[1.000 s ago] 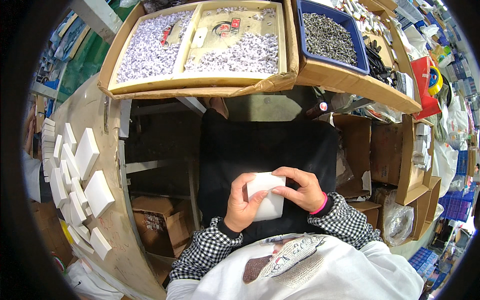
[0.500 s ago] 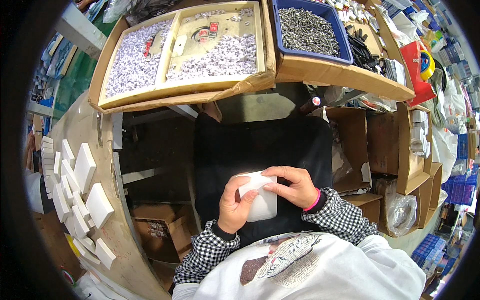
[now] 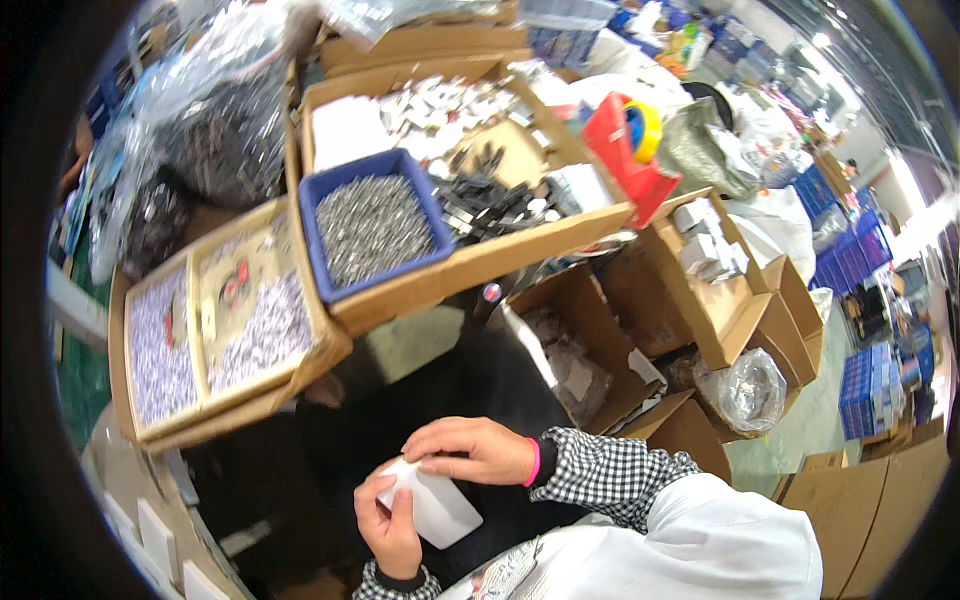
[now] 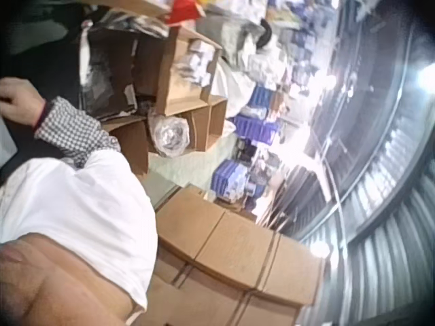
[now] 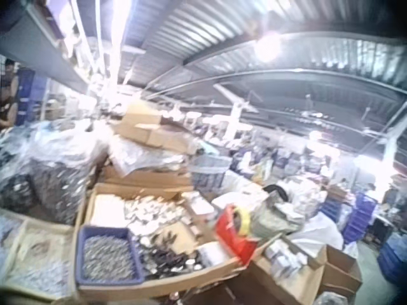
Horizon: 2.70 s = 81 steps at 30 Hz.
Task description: The person repeatedly picks small black components and white foam pieces from trays, places them into small white boxes, and seals the boxes with tape. The process is continuous and repetitive throughout the clip.
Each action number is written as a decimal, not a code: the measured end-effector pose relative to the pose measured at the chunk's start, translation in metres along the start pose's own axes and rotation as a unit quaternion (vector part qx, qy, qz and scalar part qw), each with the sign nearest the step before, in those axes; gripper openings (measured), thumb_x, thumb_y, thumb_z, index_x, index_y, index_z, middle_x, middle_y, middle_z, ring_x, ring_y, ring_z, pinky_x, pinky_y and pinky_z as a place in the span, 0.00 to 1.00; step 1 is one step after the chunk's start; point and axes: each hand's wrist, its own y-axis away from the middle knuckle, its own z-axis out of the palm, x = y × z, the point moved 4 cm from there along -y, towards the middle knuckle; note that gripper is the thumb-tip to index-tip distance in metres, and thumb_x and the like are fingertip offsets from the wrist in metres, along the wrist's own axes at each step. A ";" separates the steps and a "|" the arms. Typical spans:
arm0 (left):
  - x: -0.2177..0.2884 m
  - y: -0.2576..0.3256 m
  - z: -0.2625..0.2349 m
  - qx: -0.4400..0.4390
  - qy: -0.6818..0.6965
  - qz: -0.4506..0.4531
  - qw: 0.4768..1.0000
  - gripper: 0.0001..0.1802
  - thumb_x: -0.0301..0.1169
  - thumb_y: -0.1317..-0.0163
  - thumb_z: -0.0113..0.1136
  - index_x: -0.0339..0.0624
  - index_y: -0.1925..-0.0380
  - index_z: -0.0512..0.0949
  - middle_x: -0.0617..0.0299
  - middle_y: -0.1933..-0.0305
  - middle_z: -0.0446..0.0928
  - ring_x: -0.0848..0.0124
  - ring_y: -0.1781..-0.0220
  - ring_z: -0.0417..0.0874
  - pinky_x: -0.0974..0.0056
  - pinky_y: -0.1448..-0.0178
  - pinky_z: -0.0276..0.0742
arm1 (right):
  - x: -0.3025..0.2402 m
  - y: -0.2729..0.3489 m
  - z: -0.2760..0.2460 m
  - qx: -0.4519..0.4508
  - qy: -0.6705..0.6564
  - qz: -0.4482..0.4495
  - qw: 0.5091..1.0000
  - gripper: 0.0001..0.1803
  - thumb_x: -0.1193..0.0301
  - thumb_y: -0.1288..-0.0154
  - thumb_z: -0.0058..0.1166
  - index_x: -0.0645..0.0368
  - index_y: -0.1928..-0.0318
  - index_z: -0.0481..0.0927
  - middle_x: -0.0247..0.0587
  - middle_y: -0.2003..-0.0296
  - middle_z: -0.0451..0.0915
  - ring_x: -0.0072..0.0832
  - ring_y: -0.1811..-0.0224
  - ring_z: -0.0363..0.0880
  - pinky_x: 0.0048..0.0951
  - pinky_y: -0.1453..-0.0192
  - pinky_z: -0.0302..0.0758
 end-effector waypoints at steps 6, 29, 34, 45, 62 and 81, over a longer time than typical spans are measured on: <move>-0.007 -0.001 -0.003 0.058 -0.028 -0.069 0.996 0.13 0.18 0.40 0.53 0.34 0.54 0.70 0.56 0.53 0.73 0.68 0.51 0.73 0.65 0.42 0.67 | -0.042 0.015 -0.168 0.372 0.320 -0.072 0.868 0.06 0.73 0.40 0.58 0.61 0.63 0.82 0.42 0.68 0.82 0.28 0.67 0.80 0.28 0.60 0.77; -0.001 0.009 0.006 0.071 0.001 -0.118 0.990 0.14 0.18 0.40 0.53 0.33 0.53 0.70 0.55 0.53 0.73 0.67 0.51 0.72 0.65 0.42 0.66 | -0.062 0.019 -0.338 0.514 0.046 0.098 0.851 0.14 0.59 0.37 0.58 0.59 0.66 0.81 0.22 0.79 0.67 0.11 0.80 0.54 0.16 0.77 0.52; -0.005 0.009 0.005 0.071 -0.004 -0.089 0.994 0.14 0.19 0.39 0.53 0.35 0.52 0.70 0.55 0.53 0.73 0.67 0.51 0.72 0.65 0.43 0.67 | -0.056 0.039 -0.318 0.497 -0.003 0.167 0.851 0.15 0.58 0.36 0.57 0.57 0.68 0.79 0.22 0.82 0.65 0.08 0.83 0.56 0.12 0.83 0.49; -0.006 0.020 0.001 0.069 -0.011 -0.123 0.990 0.19 0.19 0.39 0.54 0.36 0.48 0.66 0.55 0.51 0.70 0.67 0.50 0.72 0.64 0.42 0.66 | 0.004 0.035 -0.294 0.506 -0.263 0.014 0.821 0.10 0.64 0.33 0.53 0.57 0.61 0.75 0.30 0.69 0.77 0.16 0.72 0.74 0.18 0.68 0.73; -0.008 0.023 0.000 0.055 -0.072 -0.033 0.995 0.18 0.18 0.40 0.55 0.41 0.50 0.67 0.51 0.45 0.71 0.66 0.44 0.73 0.64 0.41 0.70 | 0.011 0.032 0.028 0.019 -0.371 0.393 0.841 0.10 0.67 0.32 0.50 0.61 0.64 0.77 0.35 0.73 0.78 0.18 0.78 0.74 0.18 0.74 0.73; 0.027 0.024 -0.001 0.000 -0.243 0.052 0.969 0.31 0.16 0.50 0.55 0.43 0.43 0.64 0.48 0.45 0.67 0.55 0.45 0.72 0.59 0.45 0.72 | 0.000 0.016 0.051 -0.005 -0.282 0.444 0.850 0.15 0.63 0.36 0.56 0.65 0.66 0.80 0.37 0.73 0.81 0.16 0.78 0.75 0.16 0.72 0.73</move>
